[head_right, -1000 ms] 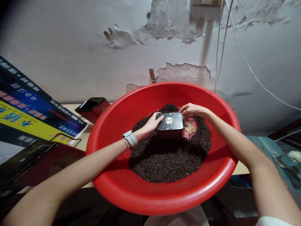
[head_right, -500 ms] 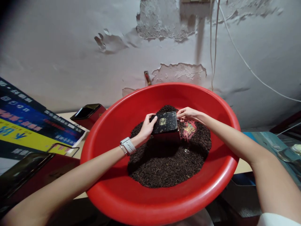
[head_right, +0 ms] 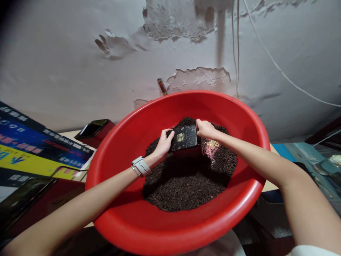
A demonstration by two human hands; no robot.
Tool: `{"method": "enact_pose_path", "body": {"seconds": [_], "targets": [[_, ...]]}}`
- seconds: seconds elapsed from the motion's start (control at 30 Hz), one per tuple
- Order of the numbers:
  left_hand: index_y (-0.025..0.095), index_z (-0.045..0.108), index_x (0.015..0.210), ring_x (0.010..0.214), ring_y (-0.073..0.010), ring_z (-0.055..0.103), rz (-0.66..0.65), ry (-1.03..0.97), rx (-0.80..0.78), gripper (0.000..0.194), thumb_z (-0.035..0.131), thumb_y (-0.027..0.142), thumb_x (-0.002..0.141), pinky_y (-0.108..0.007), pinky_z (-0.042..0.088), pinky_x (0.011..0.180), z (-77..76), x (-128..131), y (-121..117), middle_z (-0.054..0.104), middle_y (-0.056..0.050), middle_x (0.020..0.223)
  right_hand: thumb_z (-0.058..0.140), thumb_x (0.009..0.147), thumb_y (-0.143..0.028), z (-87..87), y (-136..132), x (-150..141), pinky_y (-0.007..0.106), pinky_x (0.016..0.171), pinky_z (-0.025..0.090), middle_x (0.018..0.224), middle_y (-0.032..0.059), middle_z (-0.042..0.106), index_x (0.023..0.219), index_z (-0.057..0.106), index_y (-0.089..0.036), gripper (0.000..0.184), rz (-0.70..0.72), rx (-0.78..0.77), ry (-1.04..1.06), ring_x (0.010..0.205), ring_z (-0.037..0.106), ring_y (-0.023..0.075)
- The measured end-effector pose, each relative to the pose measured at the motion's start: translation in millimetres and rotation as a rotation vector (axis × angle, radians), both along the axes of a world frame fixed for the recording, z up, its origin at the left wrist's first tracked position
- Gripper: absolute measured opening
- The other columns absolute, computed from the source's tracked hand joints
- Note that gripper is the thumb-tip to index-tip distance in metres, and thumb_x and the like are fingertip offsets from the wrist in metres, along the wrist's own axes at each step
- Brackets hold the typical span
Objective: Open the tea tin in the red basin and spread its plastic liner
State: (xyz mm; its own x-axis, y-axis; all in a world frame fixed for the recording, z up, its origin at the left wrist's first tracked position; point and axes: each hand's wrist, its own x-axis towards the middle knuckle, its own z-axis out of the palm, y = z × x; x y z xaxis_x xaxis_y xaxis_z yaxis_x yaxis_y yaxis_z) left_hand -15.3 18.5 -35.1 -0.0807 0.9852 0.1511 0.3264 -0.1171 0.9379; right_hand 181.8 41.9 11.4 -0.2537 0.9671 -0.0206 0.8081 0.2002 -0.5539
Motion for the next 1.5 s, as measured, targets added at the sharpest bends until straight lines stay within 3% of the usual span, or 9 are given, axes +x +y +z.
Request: {"method": "enact_pose_path", "body": {"seconds": [0.2,0.37,0.5,0.67,0.97,1.13,1.23,1.37,1.5], "targets": [[0.019,0.043,0.099,0.106,-0.0175,0.046,0.064,-0.001,-0.033,0.019,0.044,0.03,0.084,-0.03,0.035,0.092,1.0,-3,1,0.05,-0.007,0.11,0.054,0.07,-0.015,-5.2,-8,-12,0.034,0.065,0.046,0.095,0.0158,0.058,0.096,0.044,-0.016,0.028,-0.114,-0.026,-0.002,0.077,0.059,0.0228],[0.019,0.042,0.1,0.107,-0.0178,0.046,0.06,-0.014,-0.048,0.021,0.044,0.032,0.084,-0.031,0.035,0.093,0.9,0,1,0.05,-0.008,0.111,0.049,0.08,-0.022,14.6,0,7,0.026,0.057,0.048,0.076,0.0064,0.061,0.084,0.05,-0.016,0.007,0.004,-0.209,0.123,0.058,0.057,0.0124],[0.019,0.042,0.101,0.106,-0.019,0.047,0.086,0.011,-0.098,0.022,0.045,0.031,0.084,-0.033,0.036,0.092,6.0,7,1,0.05,-0.009,0.111,0.036,0.088,-0.04,23.4,7,21,0.022,0.055,0.047,0.077,0.007,0.059,0.085,0.051,-0.014,0.03,0.012,-0.237,0.337,0.058,0.054,0.009],[0.017,0.042,0.104,0.103,-0.0203,0.049,0.085,0.006,-0.147,0.029,0.051,0.033,0.081,-0.034,0.038,0.089,11.4,15,6,0.052,-0.01,0.108,0.053,0.077,-0.049,6.3,7,12,0.02,0.05,0.04,0.065,0.0039,0.055,0.069,0.056,-0.012,0.038,0.121,-0.147,0.179,0.053,0.045,0.0075],[0.017,0.045,0.099,0.1,-0.02,0.053,0.065,-0.057,-0.168,0.033,0.057,0.037,0.076,-0.032,0.041,0.088,5.4,12,10,0.055,-0.01,0.108,0.05,0.082,-0.039,-9.8,15,9,0.021,0.057,0.043,0.072,0.0056,0.06,0.08,0.06,-0.01,0.03,0.09,-0.159,0.271,0.058,0.05,0.0089],[0.015,0.048,0.098,0.095,-0.0229,0.057,0.018,-0.13,-0.273,0.037,0.057,0.043,0.076,-0.035,0.046,0.08,16.8,11,12,0.059,-0.013,0.102,0.055,0.079,-0.029,0.9,10,1,0.033,0.082,0.043,0.097,0.0132,0.062,0.096,0.058,-0.011,0.025,0.043,-0.004,0.142,0.091,0.056,0.02],[0.016,0.05,0.092,0.101,-0.0261,0.055,0.109,-0.199,-0.348,0.037,0.04,0.05,0.083,-0.038,0.047,0.079,36.6,0,20,0.059,-0.015,0.102,0.046,0.085,-0.034,41.8,7,-16,0.038,0.102,0.028,0.131,0.0152,0.042,0.12,0.047,-0.013,0.041,0.107,0.348,0.057,0.125,0.034,0.0227],[0.018,0.048,0.092,0.114,-0.0211,0.046,0.276,-0.297,-0.178,0.032,0.031,0.045,0.088,-0.035,0.042,0.087,63.8,-22,29,0.051,-0.011,0.12,0.024,0.092,-0.042,94.9,2,-46,0.046,0.108,0.013,0.146,0.0069,0.021,0.137,0.026,-0.019,0.051,0.233,0.799,-0.053,0.136,0.008,0.0215],[0.019,0.048,0.088,0.103,-0.0164,0.051,0.233,-0.391,-0.053,0.014,0.04,0.027,0.082,-0.028,0.043,0.08,75.9,-33,27,0.054,-0.008,0.113,0.022,0.091,-0.045,58.1,-4,-65,0.048,0.107,0.014,0.144,0.0058,0.027,0.137,0.029,-0.019,0.053,0.494,0.686,-0.22,0.135,0.013,0.0239]]}}
